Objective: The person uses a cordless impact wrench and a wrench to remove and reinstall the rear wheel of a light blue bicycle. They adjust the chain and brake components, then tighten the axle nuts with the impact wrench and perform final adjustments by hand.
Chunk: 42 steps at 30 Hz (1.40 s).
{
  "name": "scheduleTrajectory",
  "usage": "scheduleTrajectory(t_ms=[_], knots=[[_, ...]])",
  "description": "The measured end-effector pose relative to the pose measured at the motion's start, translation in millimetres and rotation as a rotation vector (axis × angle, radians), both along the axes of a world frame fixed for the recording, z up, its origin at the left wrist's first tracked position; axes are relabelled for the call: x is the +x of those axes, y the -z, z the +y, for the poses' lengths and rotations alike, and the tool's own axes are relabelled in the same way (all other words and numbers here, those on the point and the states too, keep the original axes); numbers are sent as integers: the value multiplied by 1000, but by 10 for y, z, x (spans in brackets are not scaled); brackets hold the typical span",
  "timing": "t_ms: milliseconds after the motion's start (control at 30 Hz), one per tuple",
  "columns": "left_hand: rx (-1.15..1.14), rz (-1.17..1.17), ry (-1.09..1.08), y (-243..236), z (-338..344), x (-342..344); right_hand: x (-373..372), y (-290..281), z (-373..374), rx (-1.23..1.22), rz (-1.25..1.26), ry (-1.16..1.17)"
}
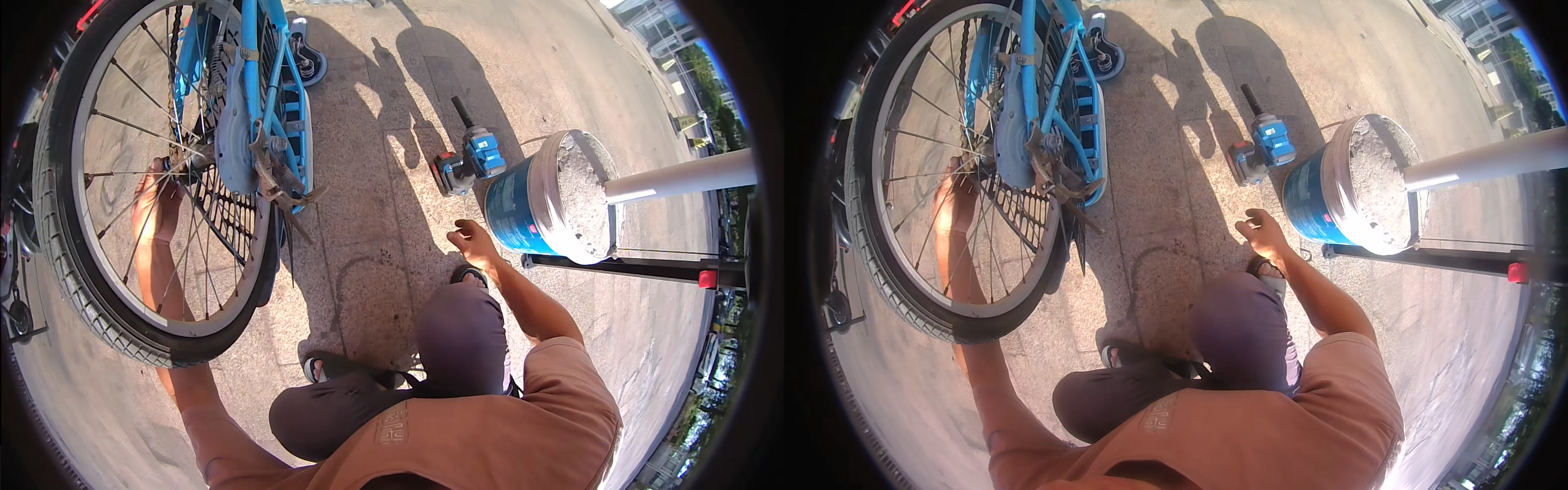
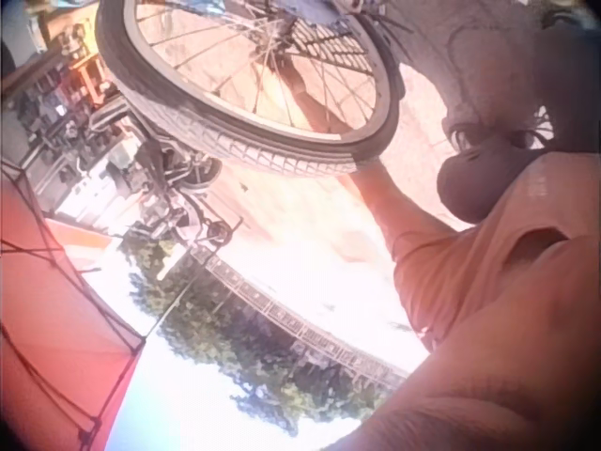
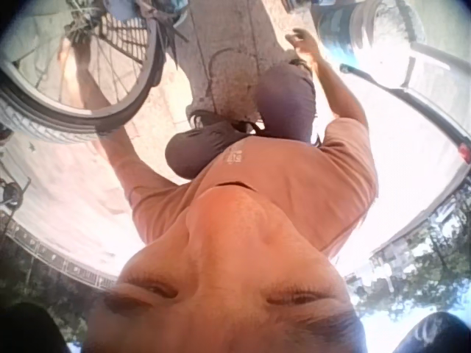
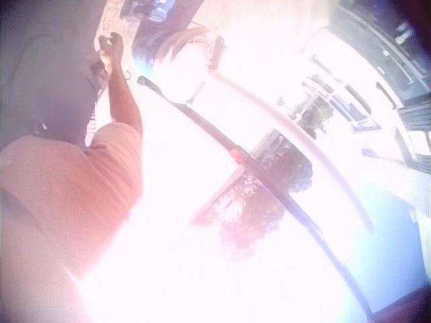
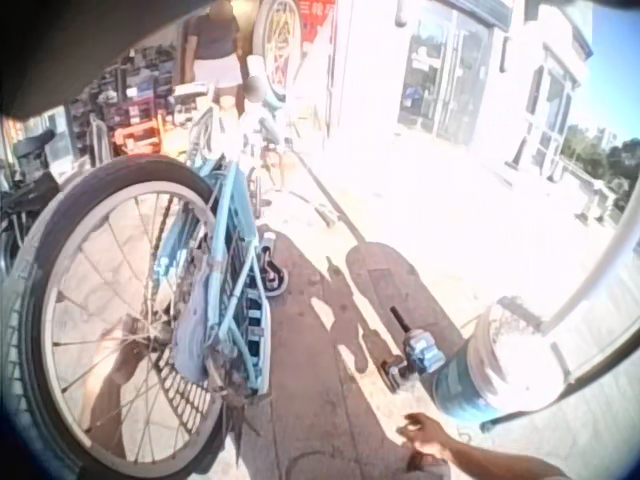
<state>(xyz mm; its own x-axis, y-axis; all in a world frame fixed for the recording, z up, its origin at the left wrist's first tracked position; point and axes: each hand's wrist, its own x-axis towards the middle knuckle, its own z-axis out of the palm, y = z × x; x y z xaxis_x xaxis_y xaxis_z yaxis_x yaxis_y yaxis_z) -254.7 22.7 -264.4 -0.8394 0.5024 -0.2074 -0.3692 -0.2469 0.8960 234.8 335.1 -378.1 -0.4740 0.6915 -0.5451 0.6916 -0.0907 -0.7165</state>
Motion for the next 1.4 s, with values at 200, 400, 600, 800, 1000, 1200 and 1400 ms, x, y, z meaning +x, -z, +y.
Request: scheduleTrajectory(t_ms=[200,400,600,800,1000,1200,1400], knots=[[25,-33,144,-263,-84,100,-446,776,979,524,452,257],[-238,-136,62,-463,4,127,-560,501,1166,594,515,103],[-279,-367,168,-725,4,50,-88,-679,576,95,505,116],[-311,-463,184,-625,-12,142,152,-2240,-149,222,-169,-60],[-288,-627,249,-645,-30,19,23,-3732,-1376,274,-241,94],[-418,-669,482,-814,64,-196,-305,-4429,-2957,218,-284,316],[-397,-634,617,-793,106,-323,-1042,-4496,-4402,267,-207,410]])
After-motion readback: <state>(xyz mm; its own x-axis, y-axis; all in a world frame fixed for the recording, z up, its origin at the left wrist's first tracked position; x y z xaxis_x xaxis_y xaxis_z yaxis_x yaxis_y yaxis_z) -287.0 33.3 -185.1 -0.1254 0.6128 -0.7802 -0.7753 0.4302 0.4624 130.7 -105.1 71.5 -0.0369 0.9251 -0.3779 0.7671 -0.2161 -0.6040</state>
